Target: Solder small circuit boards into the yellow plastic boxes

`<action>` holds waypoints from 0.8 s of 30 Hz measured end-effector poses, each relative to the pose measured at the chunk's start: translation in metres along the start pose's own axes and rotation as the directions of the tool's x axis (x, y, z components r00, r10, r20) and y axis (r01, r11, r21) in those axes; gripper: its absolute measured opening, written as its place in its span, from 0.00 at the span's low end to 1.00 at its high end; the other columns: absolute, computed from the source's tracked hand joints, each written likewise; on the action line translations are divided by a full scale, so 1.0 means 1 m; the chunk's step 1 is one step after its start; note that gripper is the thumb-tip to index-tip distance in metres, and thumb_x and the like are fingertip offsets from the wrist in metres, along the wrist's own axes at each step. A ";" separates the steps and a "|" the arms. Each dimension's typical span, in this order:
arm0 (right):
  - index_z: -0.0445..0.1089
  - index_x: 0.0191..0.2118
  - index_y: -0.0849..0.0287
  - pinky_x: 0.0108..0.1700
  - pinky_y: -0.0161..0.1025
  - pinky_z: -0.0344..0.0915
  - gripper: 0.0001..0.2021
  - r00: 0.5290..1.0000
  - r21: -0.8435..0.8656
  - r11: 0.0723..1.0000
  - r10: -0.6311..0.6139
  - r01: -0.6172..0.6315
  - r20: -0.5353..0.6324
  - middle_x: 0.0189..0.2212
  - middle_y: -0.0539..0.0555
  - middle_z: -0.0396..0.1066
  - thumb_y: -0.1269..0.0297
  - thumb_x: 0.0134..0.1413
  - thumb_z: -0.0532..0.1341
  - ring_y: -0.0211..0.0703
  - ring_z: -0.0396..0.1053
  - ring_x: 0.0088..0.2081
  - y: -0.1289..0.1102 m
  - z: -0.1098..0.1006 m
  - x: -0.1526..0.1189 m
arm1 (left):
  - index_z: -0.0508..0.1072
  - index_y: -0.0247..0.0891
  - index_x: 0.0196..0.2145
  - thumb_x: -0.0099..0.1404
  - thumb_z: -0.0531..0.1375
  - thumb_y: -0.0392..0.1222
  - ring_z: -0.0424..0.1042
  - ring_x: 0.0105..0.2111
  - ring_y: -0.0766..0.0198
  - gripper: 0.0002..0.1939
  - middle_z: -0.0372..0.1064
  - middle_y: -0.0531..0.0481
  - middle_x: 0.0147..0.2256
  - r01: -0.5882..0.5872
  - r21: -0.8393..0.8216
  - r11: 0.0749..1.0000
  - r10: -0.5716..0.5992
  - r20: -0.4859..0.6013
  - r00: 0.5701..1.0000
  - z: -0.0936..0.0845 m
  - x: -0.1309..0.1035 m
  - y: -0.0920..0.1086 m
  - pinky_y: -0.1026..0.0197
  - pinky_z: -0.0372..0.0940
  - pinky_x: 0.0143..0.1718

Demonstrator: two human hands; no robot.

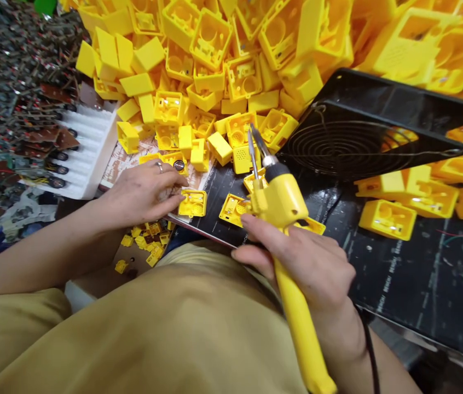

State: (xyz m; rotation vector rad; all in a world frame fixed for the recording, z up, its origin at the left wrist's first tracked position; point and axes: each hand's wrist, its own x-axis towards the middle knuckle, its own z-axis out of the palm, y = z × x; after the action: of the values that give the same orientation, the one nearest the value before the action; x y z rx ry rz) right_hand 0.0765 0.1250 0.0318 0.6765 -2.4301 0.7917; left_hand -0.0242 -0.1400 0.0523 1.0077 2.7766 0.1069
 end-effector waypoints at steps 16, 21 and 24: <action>0.62 0.58 0.52 0.45 0.46 0.62 0.18 0.993 -0.262 0.960 -0.082 0.102 0.085 0.43 0.55 0.74 0.63 0.64 0.61 0.45 0.70 0.40 -0.020 0.088 0.030 | 0.78 0.37 0.35 0.63 0.57 0.42 0.75 0.37 0.62 0.11 0.78 0.50 0.34 0.023 -0.519 0.854 -0.110 -0.137 0.984 0.014 -0.014 -0.017 0.59 0.65 0.43; 0.61 0.57 0.56 0.49 0.41 0.69 0.20 0.978 0.013 0.985 -0.170 0.170 0.120 0.38 0.50 0.75 0.71 0.62 0.61 0.39 0.74 0.38 0.001 0.064 0.028 | 0.79 0.41 0.35 0.63 0.57 0.41 0.73 0.38 0.59 0.10 0.78 0.51 0.32 0.018 -0.415 0.910 -0.089 -0.151 0.984 0.017 -0.010 -0.005 0.49 0.59 0.53; 0.68 0.49 0.53 0.45 0.37 0.70 0.15 0.998 0.026 0.998 -0.059 0.059 0.013 0.33 0.47 0.75 0.65 0.57 0.68 0.37 0.74 0.33 0.008 0.037 0.016 | 0.79 0.41 0.34 0.64 0.56 0.41 0.72 0.40 0.56 0.11 0.78 0.50 0.31 0.002 -0.297 0.955 -0.060 -0.185 0.981 0.020 -0.003 0.005 0.45 0.55 0.54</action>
State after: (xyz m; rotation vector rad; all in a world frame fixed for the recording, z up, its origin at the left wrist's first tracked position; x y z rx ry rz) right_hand 0.0483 0.1022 0.0114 0.7627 -2.4048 0.7977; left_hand -0.0147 -0.1379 0.0338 0.9183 2.8257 0.6286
